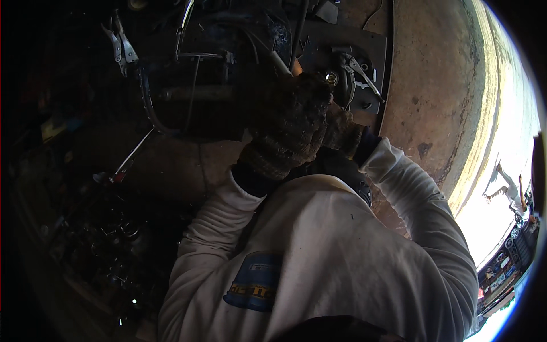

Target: The person measures a metal wire with a tape measure, cuts a piece of metal rod using an angle grinder, and then uses pliers to hold and position metal components on a welding jig.

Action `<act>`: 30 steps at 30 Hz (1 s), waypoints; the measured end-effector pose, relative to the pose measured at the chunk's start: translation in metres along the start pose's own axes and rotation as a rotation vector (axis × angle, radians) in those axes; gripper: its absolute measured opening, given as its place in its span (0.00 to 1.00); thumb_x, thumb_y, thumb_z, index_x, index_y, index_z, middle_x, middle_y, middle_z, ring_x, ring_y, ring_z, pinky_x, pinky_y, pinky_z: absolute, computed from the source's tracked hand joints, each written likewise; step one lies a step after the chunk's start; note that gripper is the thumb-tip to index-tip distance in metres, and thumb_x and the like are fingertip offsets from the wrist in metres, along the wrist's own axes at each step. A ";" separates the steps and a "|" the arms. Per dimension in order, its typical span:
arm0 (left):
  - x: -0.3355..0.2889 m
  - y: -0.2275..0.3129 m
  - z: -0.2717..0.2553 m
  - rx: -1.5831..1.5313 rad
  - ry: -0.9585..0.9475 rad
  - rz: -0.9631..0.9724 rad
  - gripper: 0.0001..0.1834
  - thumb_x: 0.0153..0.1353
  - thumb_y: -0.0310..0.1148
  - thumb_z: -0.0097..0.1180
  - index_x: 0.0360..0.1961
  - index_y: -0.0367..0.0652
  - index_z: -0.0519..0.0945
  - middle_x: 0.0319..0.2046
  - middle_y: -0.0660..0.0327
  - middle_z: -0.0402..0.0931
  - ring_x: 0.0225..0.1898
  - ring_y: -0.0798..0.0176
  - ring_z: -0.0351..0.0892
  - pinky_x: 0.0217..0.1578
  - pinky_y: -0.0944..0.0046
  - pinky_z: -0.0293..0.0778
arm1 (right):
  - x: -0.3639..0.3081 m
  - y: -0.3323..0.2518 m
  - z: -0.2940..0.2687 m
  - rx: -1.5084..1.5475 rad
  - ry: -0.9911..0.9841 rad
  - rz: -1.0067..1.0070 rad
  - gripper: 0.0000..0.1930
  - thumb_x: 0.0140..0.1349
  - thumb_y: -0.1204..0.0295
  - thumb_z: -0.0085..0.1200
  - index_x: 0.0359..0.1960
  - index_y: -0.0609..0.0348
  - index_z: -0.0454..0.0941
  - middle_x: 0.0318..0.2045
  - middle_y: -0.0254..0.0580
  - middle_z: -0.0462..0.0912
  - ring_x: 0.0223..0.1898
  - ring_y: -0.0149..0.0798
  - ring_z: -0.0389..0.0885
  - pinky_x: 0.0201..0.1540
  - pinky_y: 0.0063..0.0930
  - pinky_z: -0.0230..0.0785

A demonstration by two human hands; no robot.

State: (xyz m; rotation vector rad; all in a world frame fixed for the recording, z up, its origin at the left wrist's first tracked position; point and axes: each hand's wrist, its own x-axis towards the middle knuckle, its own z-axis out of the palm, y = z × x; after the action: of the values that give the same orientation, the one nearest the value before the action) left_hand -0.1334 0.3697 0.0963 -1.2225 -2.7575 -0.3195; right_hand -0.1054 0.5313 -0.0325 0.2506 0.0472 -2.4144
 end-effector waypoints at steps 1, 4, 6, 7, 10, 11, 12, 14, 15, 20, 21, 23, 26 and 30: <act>0.012 -0.009 -0.004 -0.012 -0.035 0.032 0.20 0.63 0.40 0.55 0.53 0.43 0.79 0.53 0.53 0.76 0.56 0.48 0.75 0.61 0.46 0.66 | 0.001 0.001 -0.002 0.269 -0.095 0.019 0.20 0.74 0.71 0.39 0.65 0.58 0.63 0.59 0.45 0.72 0.59 0.42 0.73 0.63 0.41 0.70; 0.045 -0.035 -0.018 -0.279 -0.164 -0.005 0.19 0.62 0.45 0.52 0.45 0.43 0.81 0.49 0.48 0.79 0.60 0.44 0.72 0.65 0.37 0.58 | 0.008 0.000 0.022 0.134 -0.355 -0.048 0.20 0.75 0.68 0.38 0.66 0.59 0.62 0.62 0.47 0.70 0.61 0.43 0.72 0.66 0.43 0.67; 0.045 -0.042 -0.022 -0.412 -0.146 -0.011 0.19 0.62 0.45 0.52 0.45 0.43 0.81 0.50 0.49 0.79 0.60 0.44 0.72 0.64 0.37 0.58 | 0.005 0.005 -0.011 0.066 -0.349 -0.089 0.21 0.76 0.67 0.38 0.66 0.60 0.62 0.62 0.48 0.69 0.61 0.44 0.72 0.66 0.44 0.66; 0.039 -0.044 -0.018 -0.399 -0.101 0.024 0.19 0.62 0.45 0.52 0.45 0.43 0.81 0.50 0.49 0.79 0.60 0.45 0.72 0.64 0.37 0.59 | 0.003 0.007 -0.020 0.063 -0.286 -0.079 0.21 0.76 0.66 0.38 0.66 0.60 0.62 0.63 0.48 0.69 0.62 0.45 0.72 0.66 0.44 0.66; 0.028 -0.046 -0.011 -0.360 0.022 0.095 0.19 0.62 0.45 0.53 0.46 0.43 0.81 0.50 0.49 0.79 0.59 0.45 0.72 0.64 0.38 0.59 | -0.003 -0.006 -0.002 -0.010 0.020 -0.033 0.21 0.76 0.66 0.38 0.66 0.60 0.62 0.62 0.48 0.70 0.62 0.45 0.71 0.66 0.44 0.67; 0.024 -0.046 -0.010 -0.358 0.040 0.107 0.19 0.62 0.45 0.53 0.46 0.43 0.81 0.50 0.49 0.79 0.59 0.45 0.73 0.64 0.38 0.60 | -0.007 -0.004 0.002 -0.171 -0.031 -0.112 0.21 0.75 0.66 0.38 0.66 0.60 0.63 0.62 0.49 0.70 0.62 0.45 0.71 0.66 0.44 0.68; 0.024 -0.046 -0.008 -0.360 0.064 0.123 0.19 0.62 0.45 0.53 0.46 0.43 0.81 0.50 0.50 0.79 0.59 0.45 0.73 0.64 0.38 0.60 | -0.010 -0.003 0.007 -0.243 -0.011 -0.137 0.20 0.75 0.67 0.39 0.65 0.60 0.63 0.60 0.47 0.71 0.61 0.43 0.72 0.64 0.42 0.69; 0.023 -0.048 -0.006 -0.364 0.093 0.137 0.19 0.62 0.45 0.53 0.46 0.43 0.81 0.50 0.50 0.79 0.59 0.46 0.73 0.63 0.39 0.60 | -0.013 -0.001 0.021 -0.299 0.104 -0.133 0.18 0.74 0.70 0.40 0.64 0.59 0.65 0.56 0.40 0.74 0.55 0.36 0.75 0.60 0.35 0.71; 0.022 -0.049 -0.005 -0.366 0.108 0.144 0.19 0.62 0.45 0.53 0.46 0.43 0.81 0.50 0.50 0.79 0.58 0.46 0.73 0.63 0.39 0.61 | -0.014 -0.001 0.025 -0.279 0.195 -0.107 0.18 0.74 0.72 0.41 0.63 0.59 0.67 0.54 0.36 0.76 0.52 0.31 0.77 0.57 0.30 0.72; 0.017 -0.053 -0.003 -0.359 0.150 0.157 0.19 0.61 0.45 0.54 0.47 0.43 0.81 0.51 0.51 0.78 0.58 0.47 0.74 0.63 0.40 0.62 | -0.010 0.011 0.026 -0.392 0.237 -0.106 0.18 0.72 0.75 0.42 0.63 0.60 0.67 0.55 0.39 0.75 0.54 0.34 0.77 0.58 0.30 0.73; 0.016 -0.053 -0.002 -0.354 0.152 0.158 0.19 0.61 0.45 0.54 0.47 0.43 0.81 0.51 0.51 0.78 0.57 0.47 0.74 0.62 0.40 0.62 | -0.006 0.015 0.030 -0.385 0.236 -0.092 0.18 0.72 0.75 0.42 0.63 0.60 0.67 0.56 0.39 0.75 0.55 0.35 0.77 0.58 0.30 0.73; 0.012 -0.056 -0.004 -0.352 0.163 0.160 0.20 0.61 0.45 0.55 0.47 0.43 0.81 0.51 0.51 0.78 0.57 0.47 0.74 0.62 0.41 0.63 | -0.005 0.024 0.023 -0.390 0.302 -0.093 0.18 0.72 0.74 0.43 0.62 0.61 0.67 0.57 0.41 0.74 0.56 0.37 0.77 0.60 0.31 0.72; 0.003 -0.060 -0.005 -0.353 0.169 0.181 0.20 0.61 0.44 0.55 0.47 0.43 0.81 0.51 0.51 0.78 0.56 0.47 0.75 0.62 0.41 0.64 | 0.002 0.035 0.020 -0.141 0.268 -0.083 0.18 0.72 0.72 0.43 0.62 0.61 0.66 0.60 0.43 0.73 0.58 0.40 0.76 0.62 0.34 0.71; -0.002 -0.067 -0.007 -0.366 0.177 0.216 0.20 0.61 0.44 0.56 0.48 0.43 0.81 0.51 0.52 0.78 0.56 0.48 0.75 0.61 0.42 0.65 | 0.015 0.046 0.005 0.036 0.188 -0.135 0.22 0.74 0.64 0.44 0.65 0.58 0.65 0.64 0.52 0.69 0.65 0.51 0.68 0.69 0.50 0.61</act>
State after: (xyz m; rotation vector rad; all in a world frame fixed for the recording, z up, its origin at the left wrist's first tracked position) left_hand -0.1815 0.3226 0.0931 -1.4732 -2.4571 -0.8915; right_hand -0.0874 0.4860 -0.0294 0.5058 0.1088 -2.5195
